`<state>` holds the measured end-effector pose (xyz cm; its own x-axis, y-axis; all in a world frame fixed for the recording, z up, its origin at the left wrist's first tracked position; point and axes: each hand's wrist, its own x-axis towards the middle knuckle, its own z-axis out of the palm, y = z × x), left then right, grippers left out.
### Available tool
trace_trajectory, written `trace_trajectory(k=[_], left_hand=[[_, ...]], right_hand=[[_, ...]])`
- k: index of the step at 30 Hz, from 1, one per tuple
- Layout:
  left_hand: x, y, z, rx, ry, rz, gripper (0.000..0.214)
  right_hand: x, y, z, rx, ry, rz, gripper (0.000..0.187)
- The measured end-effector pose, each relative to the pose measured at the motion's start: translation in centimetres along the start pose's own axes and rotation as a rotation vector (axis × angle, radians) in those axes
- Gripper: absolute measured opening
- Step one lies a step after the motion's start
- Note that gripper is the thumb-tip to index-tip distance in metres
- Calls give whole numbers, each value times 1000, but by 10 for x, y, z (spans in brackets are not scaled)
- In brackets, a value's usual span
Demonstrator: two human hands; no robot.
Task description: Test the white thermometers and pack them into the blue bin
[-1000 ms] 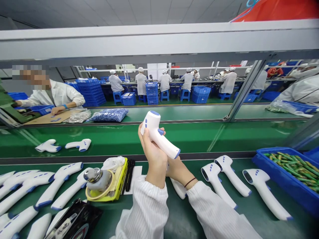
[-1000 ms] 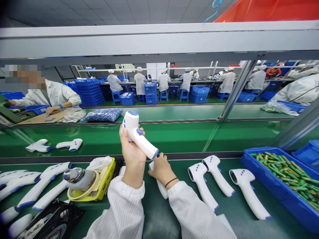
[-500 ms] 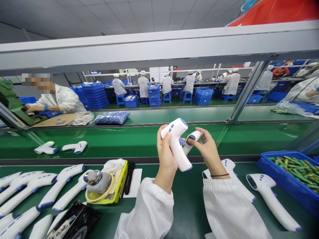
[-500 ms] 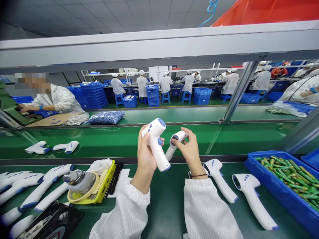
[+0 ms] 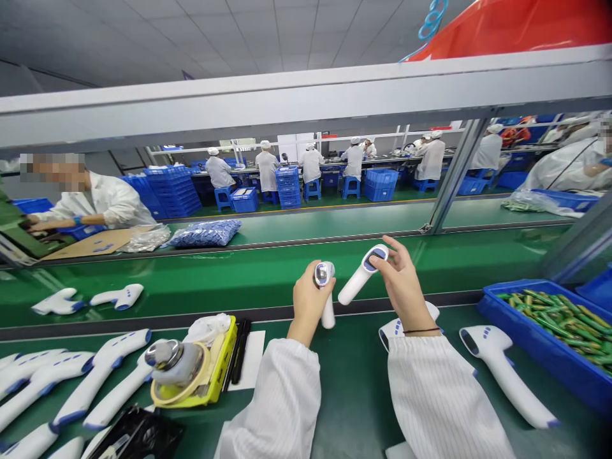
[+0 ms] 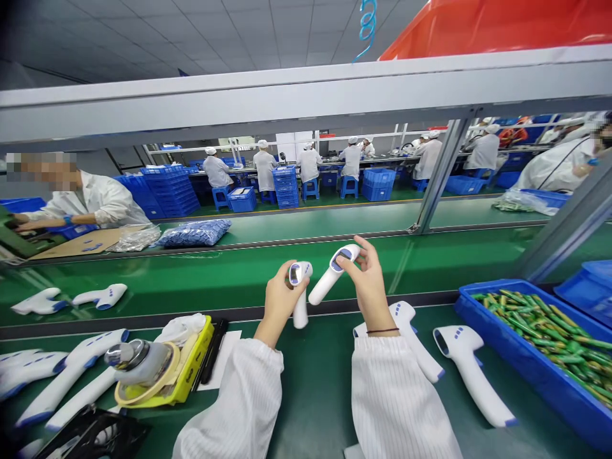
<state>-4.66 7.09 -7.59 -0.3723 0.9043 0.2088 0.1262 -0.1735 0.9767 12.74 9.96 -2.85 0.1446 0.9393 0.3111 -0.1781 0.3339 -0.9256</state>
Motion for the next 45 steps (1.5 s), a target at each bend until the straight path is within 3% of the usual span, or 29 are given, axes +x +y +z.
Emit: trace_trajectory(k=[3,6,9,12,14,16,18,30,45], left_hand=[[9,-29,-2,-33,0,-140,54],[13,-36,-5,-66,21,-169,66],[6,-15,-5,-91,-52,-105,60],[-12,23,0,-156,-283,-19,59],[-27,47,4,-180,-396,123,64],[-39,65,7,-150,-372,272,68],[-47,75,7,-123,-309,330,62],[-70,99,9,-256,-423,353,51],[-81,103,10,-272,-408,388,57]], right_hand=[[-2,1,2,-10,-98,38,65],[-6,3,9,-31,-152,44,62],[-10,1,16,-16,-186,49,57],[-15,-5,19,7,-211,9,54],[-19,-10,20,28,-252,-21,55],[-23,-15,21,43,-325,-29,57],[-25,-19,21,69,-374,-31,57],[-37,-29,29,322,-212,74,44],[-45,-42,32,359,-231,72,30]])
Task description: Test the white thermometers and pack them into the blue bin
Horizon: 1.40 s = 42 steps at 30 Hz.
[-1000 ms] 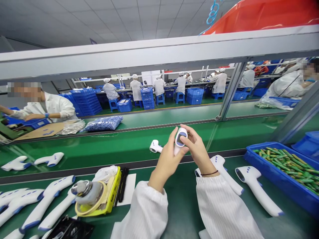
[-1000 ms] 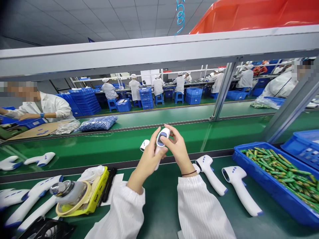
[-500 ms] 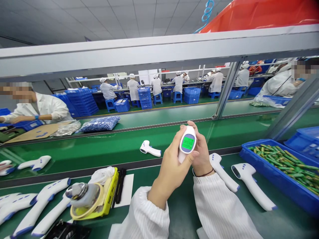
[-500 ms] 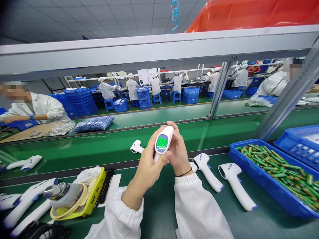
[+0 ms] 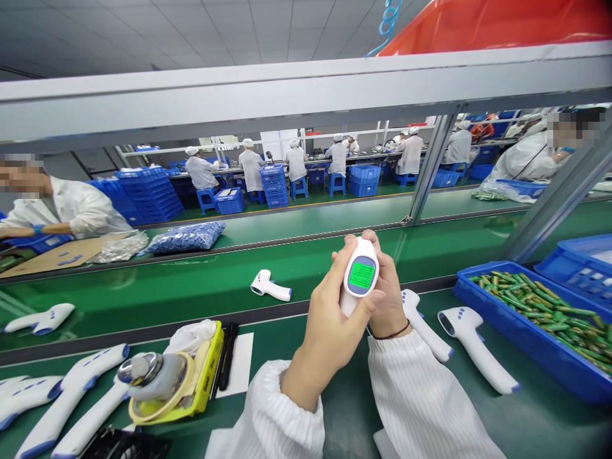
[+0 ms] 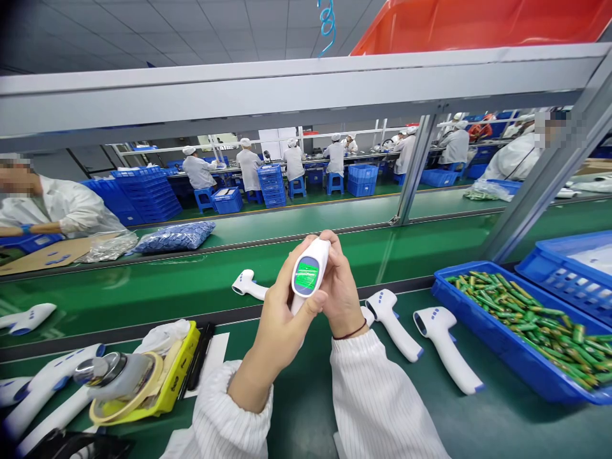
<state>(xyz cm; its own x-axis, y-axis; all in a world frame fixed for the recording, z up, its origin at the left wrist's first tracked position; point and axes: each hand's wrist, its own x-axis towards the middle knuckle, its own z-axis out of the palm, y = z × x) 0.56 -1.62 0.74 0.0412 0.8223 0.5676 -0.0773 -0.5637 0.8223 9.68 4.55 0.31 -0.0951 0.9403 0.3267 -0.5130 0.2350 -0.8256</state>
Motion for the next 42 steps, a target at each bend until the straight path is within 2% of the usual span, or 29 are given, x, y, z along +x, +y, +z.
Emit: trace_trajectory(k=[5,8,16,21,29,33,35,38,40,42], left_hand=[[0,2,1,-37,35,-25,57],[-1,2,1,-31,60,-33,56],[-2,2,-1,45,18,-61,59],[-2,1,-2,81,29,-76,58],[-2,-1,-2,145,55,-68,54],[-2,-4,-3,357,150,26,55],[1,-7,-7,411,199,69,53],[11,-13,-20,255,315,-7,44],[20,-16,-35,-30,382,-107,41],[28,-19,-52,-387,452,-222,37]], right_hand=[[0,1,-2,-17,-1,-16,34],[0,2,-4,-8,-49,-5,41],[-1,1,-4,298,-186,31,33],[0,3,-6,346,-291,16,39],[1,6,-8,287,-233,1,44],[4,11,-4,253,-220,-32,47],[4,15,0,172,-217,-107,45],[0,19,7,-63,-217,-282,49],[-5,20,12,-272,-275,-395,57],[-10,21,16,-475,-390,-500,51]])
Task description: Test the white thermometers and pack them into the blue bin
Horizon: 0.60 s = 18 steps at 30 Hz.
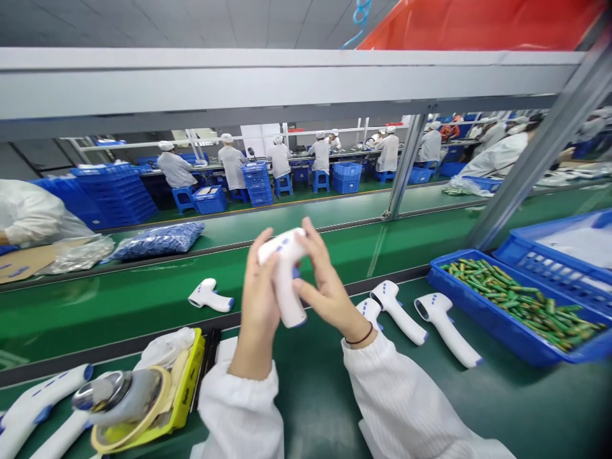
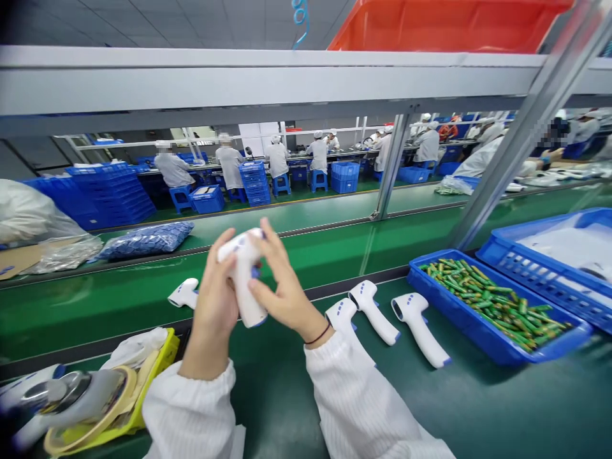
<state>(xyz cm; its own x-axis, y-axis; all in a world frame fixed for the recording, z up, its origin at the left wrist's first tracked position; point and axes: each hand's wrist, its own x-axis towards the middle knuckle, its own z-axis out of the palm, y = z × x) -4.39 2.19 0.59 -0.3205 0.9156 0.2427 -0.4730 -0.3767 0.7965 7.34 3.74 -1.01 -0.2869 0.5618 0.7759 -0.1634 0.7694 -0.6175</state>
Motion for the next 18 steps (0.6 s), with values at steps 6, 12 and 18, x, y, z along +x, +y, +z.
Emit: trace_trajectory(k=[6,12,18], left_hand=[[24,18,-28,-684,280,-578,35],[14,25,-23,-737,305,-553,34],[5,17,-15,-556,394,-51,25]], right_hand=[[-7,1,26,94,-223,-6,25],[-22,-2,51,133,-28,-66,25],[-20,-4,69,994,226,384,19]])
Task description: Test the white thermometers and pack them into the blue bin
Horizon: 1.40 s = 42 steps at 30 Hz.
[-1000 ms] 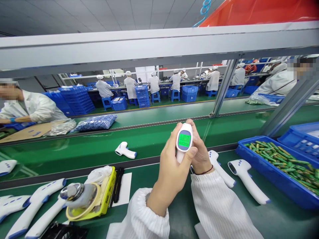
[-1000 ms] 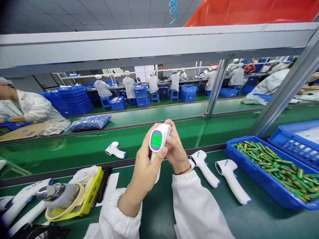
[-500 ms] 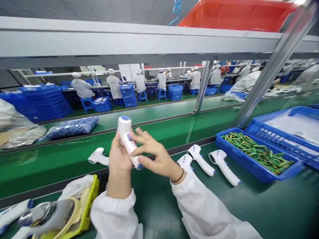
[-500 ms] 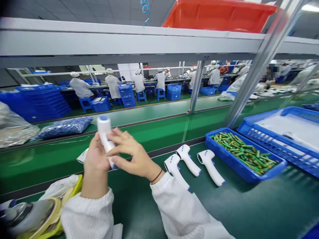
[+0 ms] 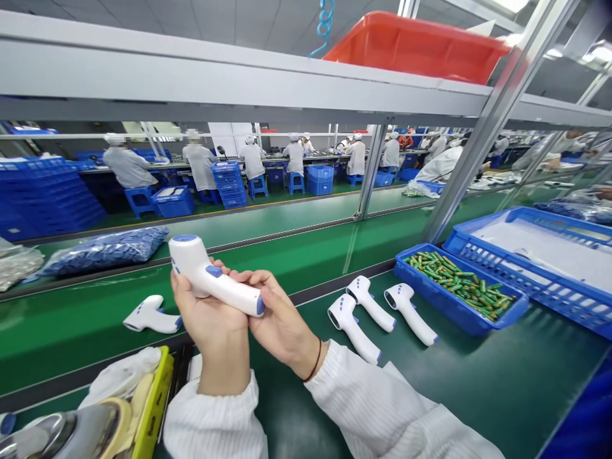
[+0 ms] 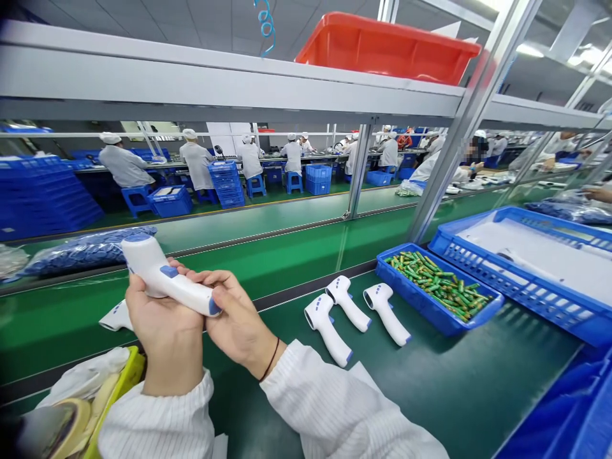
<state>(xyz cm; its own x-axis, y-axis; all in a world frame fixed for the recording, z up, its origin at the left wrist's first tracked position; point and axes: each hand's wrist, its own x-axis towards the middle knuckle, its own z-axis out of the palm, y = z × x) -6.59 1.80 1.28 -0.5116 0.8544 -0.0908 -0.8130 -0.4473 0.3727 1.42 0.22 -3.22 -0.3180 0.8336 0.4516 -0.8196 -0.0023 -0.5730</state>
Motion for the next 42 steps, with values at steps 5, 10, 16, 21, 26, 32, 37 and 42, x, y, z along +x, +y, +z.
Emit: trace_trajectory(k=[5,10,16,21,26,32,37,42], left_hand=[[-2,-4,-3,-16,-65,11,27],[-9,-8,4,-78,-16,-146,29],[-19,-13,11,-128,-20,-233,27],[-12,-12,7,-68,-4,-162,18],[-10,-15,4,-25,-63,-129,19],[-12,-20,6,-6,-24,-156,19],[-9,-26,1,13,-84,-133,22],[-7,-35,-4,68,-158,-97,28]], right_hand=[[1,-5,7,68,121,47,26],[-8,-15,13,-56,183,48,24],[-14,-34,16,-188,121,12,20],[-23,-83,-32,-876,45,269,44],[-70,-107,-93,-1983,302,629,62],[-76,-112,-110,-1925,284,636,46],[-18,-141,-80,-1573,140,491,42],[22,-133,-43,-872,250,31,65]])
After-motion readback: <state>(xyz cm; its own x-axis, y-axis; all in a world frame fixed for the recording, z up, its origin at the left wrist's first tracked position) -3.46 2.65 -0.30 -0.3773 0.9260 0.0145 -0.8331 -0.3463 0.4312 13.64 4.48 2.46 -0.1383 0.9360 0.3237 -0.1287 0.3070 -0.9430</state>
